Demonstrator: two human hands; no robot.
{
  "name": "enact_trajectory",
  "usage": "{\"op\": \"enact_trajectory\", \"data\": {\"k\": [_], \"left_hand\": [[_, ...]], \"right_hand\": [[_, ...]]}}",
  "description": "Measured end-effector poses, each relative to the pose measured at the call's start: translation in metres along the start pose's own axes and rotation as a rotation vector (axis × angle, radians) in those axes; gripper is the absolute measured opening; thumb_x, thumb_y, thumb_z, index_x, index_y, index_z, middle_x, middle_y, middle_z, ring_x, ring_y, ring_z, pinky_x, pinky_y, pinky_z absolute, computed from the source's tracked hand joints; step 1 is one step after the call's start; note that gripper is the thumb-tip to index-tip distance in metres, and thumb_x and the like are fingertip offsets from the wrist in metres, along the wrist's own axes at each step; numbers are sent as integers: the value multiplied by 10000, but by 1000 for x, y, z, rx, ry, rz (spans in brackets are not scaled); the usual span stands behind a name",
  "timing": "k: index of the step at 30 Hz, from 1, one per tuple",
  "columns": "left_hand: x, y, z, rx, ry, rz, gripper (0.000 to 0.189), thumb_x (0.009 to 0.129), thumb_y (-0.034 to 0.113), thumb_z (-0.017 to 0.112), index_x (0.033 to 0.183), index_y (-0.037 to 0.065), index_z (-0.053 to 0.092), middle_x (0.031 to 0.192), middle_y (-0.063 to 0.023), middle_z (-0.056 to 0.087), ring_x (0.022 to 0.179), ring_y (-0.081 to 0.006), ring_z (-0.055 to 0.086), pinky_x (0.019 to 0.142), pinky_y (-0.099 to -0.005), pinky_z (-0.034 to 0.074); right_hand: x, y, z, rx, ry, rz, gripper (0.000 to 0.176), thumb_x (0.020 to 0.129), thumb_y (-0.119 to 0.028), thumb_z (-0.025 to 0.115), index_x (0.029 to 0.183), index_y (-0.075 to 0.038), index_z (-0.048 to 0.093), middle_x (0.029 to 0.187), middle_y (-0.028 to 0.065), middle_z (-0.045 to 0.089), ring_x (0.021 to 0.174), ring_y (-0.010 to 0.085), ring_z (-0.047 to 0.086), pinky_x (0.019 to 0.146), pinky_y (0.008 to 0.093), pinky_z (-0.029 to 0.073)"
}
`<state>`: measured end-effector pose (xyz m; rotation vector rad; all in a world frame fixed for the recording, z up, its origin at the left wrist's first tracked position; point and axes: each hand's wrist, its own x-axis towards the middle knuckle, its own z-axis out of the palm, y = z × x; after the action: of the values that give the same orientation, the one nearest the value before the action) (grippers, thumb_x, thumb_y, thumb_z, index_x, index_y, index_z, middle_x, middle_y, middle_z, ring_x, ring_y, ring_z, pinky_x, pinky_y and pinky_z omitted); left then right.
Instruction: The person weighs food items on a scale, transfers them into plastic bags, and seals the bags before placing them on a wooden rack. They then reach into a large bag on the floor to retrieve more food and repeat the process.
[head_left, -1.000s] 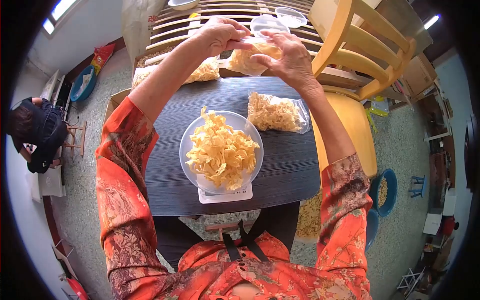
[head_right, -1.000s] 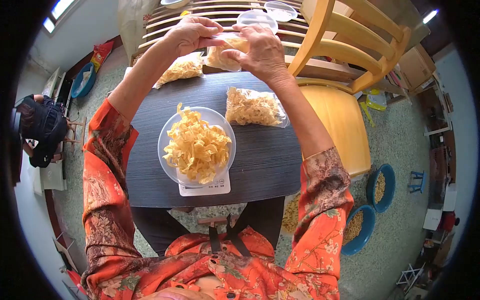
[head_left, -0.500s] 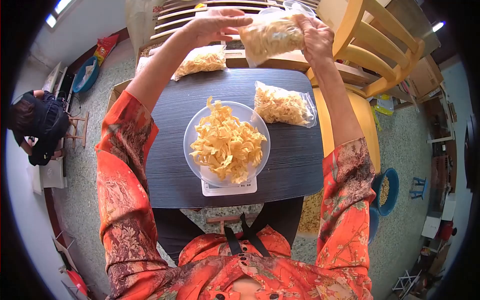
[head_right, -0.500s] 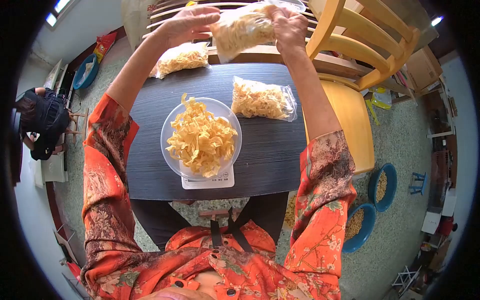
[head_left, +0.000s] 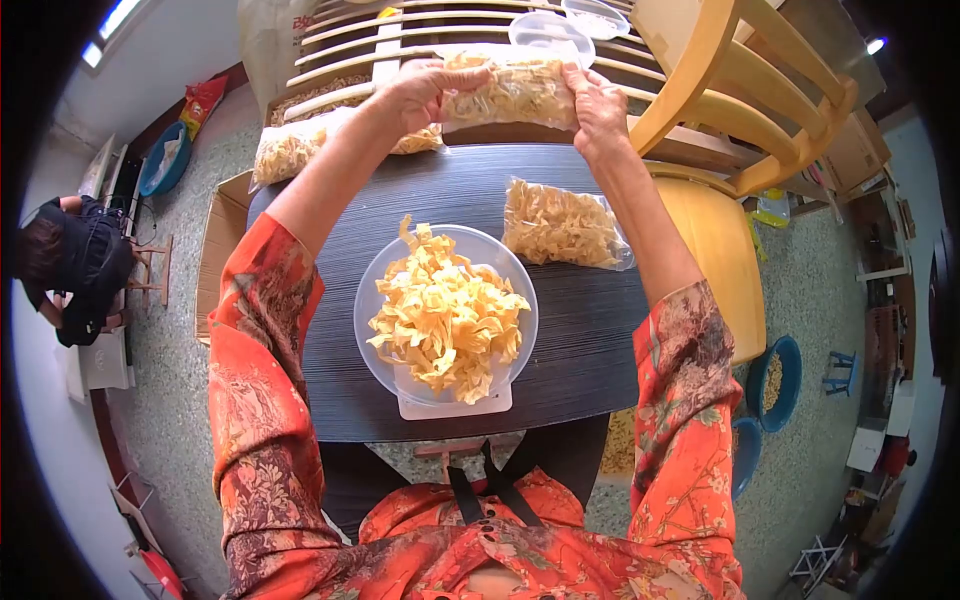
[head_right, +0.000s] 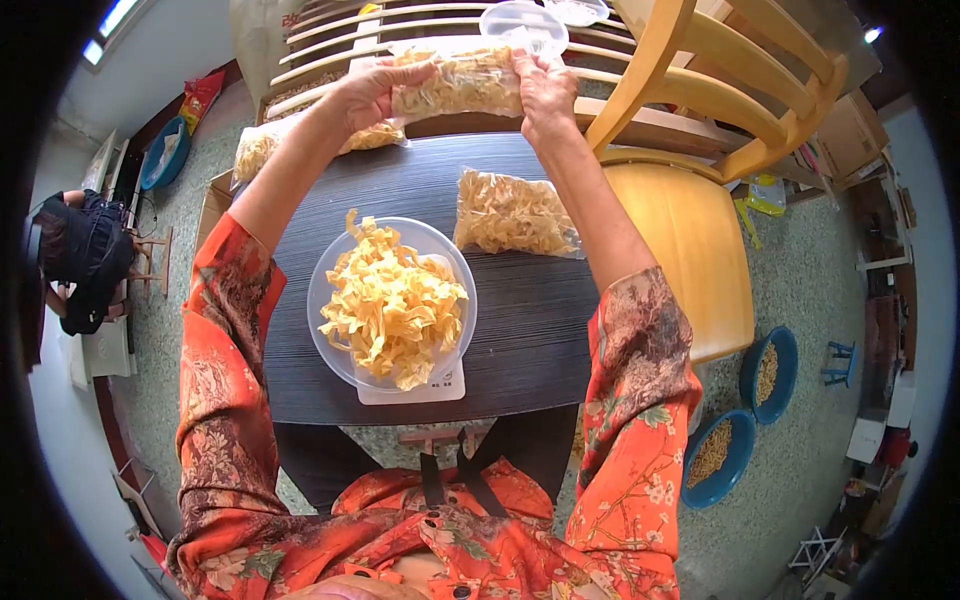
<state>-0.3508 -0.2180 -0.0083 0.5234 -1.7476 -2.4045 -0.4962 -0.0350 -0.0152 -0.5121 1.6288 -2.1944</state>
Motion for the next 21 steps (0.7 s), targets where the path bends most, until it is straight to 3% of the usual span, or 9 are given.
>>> {"op": "enact_trajectory", "data": {"k": [3,7,9,10,12,13,16,17,21], "left_hand": [[7,17,3,143,45,73,388,869,168,804,1174,-27,665,1061,-117,741,954,-193,741,847,-342,624],[11,19,4,217,62,167,441,827,340,850,1075,2,713,995,-101,741,847,-177,736,736,-291,608],[9,19,5,478,175,159,512,779,495,861,956,31,735,797,-41,689,661,-124,660,579,-237,526],[12,17,1,477,177,156,512,779,495,861,956,31,735,797,-41,689,661,-124,660,579,-237,526],[21,15,-9,548,135,20,571,761,600,834,877,50,734,649,0,576,550,-82,543,477,-217,404],[27,6,-10,701,214,51,564,797,622,792,828,63,722,615,-2,541,532,-68,510,445,-219,357],[41,-5,-24,979,147,129,570,826,639,742,812,70,716,616,-20,550,606,-117,560,506,-268,420],[46,-10,-27,978,149,129,570,826,639,742,812,70,716,616,-20,550,606,-117,560,506,-268,420],[51,-10,-17,1244,235,108,587,832,632,718,905,50,740,729,-71,640,655,-185,603,608,-369,486]], "right_hand": [[11,-6,6,50,-3,-25,225,954,-139,714,1091,38,695,986,73,735,817,141,692,725,293,602],[25,-7,9,-40,-15,-50,207,947,-119,721,1063,51,699,939,84,739,751,136,690,684,277,600],[27,6,5,-90,53,-14,188,921,-75,742,1054,53,707,952,92,742,732,137,686,637,281,594],[33,21,0,-91,51,-10,188,921,-75,742,1054,53,707,952,92,742,732,137,686,637,281,594],[39,41,-5,-104,89,-10,184,902,-38,745,1063,37,695,971,77,728,769,154,703,706,277,601],[36,48,-6,-26,85,66,179,885,-7,745,1049,31,686,1003,99,723,774,177,715,675,333,623],[31,53,-9,-55,74,268,136,871,-83,787,961,-19,709,915,81,727,693,166,702,535,339,571],[32,58,-11,-51,39,234,93,887,-87,766,904,-32,693,862,75,713,685,166,698,498,352,569],[32,59,-14,-163,28,312,91,889,-85,756,881,-27,687,814,83,702,663,168,692,483,357,574]]}}
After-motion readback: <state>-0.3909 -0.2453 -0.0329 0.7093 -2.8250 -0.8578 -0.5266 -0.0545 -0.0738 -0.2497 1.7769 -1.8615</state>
